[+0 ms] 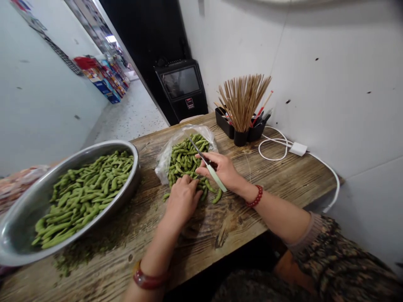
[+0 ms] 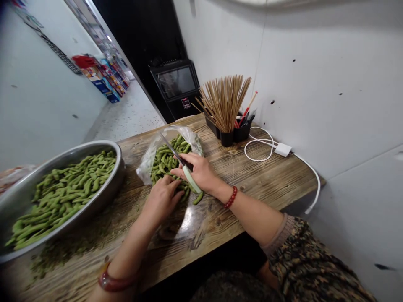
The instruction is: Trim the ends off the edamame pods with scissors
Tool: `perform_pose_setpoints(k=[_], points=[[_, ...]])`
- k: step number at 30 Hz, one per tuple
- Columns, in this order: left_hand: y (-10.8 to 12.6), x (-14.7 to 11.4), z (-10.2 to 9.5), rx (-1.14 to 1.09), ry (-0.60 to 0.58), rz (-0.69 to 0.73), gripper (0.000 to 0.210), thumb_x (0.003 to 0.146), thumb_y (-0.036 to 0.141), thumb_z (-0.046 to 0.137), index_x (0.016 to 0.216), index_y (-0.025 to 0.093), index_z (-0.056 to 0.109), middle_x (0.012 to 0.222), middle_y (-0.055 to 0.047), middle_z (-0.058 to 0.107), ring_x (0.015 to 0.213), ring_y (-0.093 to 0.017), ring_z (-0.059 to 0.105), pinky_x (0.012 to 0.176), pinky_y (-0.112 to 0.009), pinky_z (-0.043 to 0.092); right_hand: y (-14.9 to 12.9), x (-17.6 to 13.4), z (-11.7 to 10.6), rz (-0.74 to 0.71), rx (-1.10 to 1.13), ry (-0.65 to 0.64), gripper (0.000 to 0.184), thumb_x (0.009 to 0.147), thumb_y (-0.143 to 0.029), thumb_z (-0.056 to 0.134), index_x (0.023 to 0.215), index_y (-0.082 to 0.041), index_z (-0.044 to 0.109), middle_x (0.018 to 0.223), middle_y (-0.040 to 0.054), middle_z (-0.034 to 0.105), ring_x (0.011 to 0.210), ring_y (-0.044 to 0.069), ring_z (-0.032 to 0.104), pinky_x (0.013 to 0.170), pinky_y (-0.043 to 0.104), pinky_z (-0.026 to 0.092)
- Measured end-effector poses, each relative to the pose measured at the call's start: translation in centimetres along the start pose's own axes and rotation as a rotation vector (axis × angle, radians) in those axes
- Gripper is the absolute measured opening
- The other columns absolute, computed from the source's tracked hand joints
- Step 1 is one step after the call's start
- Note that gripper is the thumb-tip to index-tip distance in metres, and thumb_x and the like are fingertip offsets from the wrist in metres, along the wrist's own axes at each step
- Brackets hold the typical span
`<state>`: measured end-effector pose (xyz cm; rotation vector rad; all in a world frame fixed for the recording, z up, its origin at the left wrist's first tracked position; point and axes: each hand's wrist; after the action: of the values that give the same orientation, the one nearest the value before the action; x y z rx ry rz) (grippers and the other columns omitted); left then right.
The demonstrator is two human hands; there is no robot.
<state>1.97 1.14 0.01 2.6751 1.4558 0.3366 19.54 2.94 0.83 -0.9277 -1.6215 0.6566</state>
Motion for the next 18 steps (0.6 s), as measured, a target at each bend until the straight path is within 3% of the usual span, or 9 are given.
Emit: perform_pose_setpoints(k=[6,11,15,18], points=[[-0.3,-0.4,-0.1,0.039,-0.043,0.033,0.011,0.083,0.025,0.056,0.084,0.016,0.063,0.088,-0.01,0.053,0.085,-0.025,0.051,0.076,-0.038,0.043,0.0,0.0,0.1,-0.019,0.014,0.005,0.036,0.079,-0.036,0.069,0.107,-0.014,0.065,0.079,0.0019,0.061,0.071,0.013,0.057,0.069,0.025,0.047],[-1.2,-0.9,0.5,-0.141,0.002,0.051,0.005,0.082,0.023,0.055,0.082,0.019,0.058,0.087,-0.007,0.056,0.086,-0.024,0.051,0.076,-0.036,0.042,-0.1,0.0,0.2,-0.022,0.008,0.006,0.035,0.079,-0.032,0.07,0.107,-0.013,0.064,0.08,0.0029,0.063,0.073,0.014,0.058,0.071,0.026,0.048],[-1.9,-1.0,1.0,-0.406,0.097,-0.112,0.003,0.078,0.021,0.059,0.075,0.02,0.058,0.074,-0.001,0.057,0.073,-0.019,0.052,0.068,-0.03,0.039,0.0,0.0,0.2,-0.02,-0.005,0.002,0.034,0.078,-0.03,0.07,0.108,-0.014,0.063,0.081,0.0025,0.063,0.075,0.014,0.059,0.073,0.027,0.048],[-1.9,-1.1,0.6,-0.786,0.155,-0.319,0.01,0.074,0.026,0.066,0.074,0.018,0.061,0.069,0.0,0.058,0.064,-0.014,0.05,0.062,-0.025,0.038,0.0,-0.1,0.3,-0.013,-0.003,0.001,0.032,0.079,-0.03,0.069,0.106,-0.013,0.064,0.079,0.0025,0.062,0.072,0.014,0.058,0.07,0.027,0.048]])
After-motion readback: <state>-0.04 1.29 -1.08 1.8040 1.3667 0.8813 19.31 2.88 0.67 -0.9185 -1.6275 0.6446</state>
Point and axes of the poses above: each hand's wrist, its own x-axis towards the middle knuckle, its own z-axis out of the palm, y = z × x
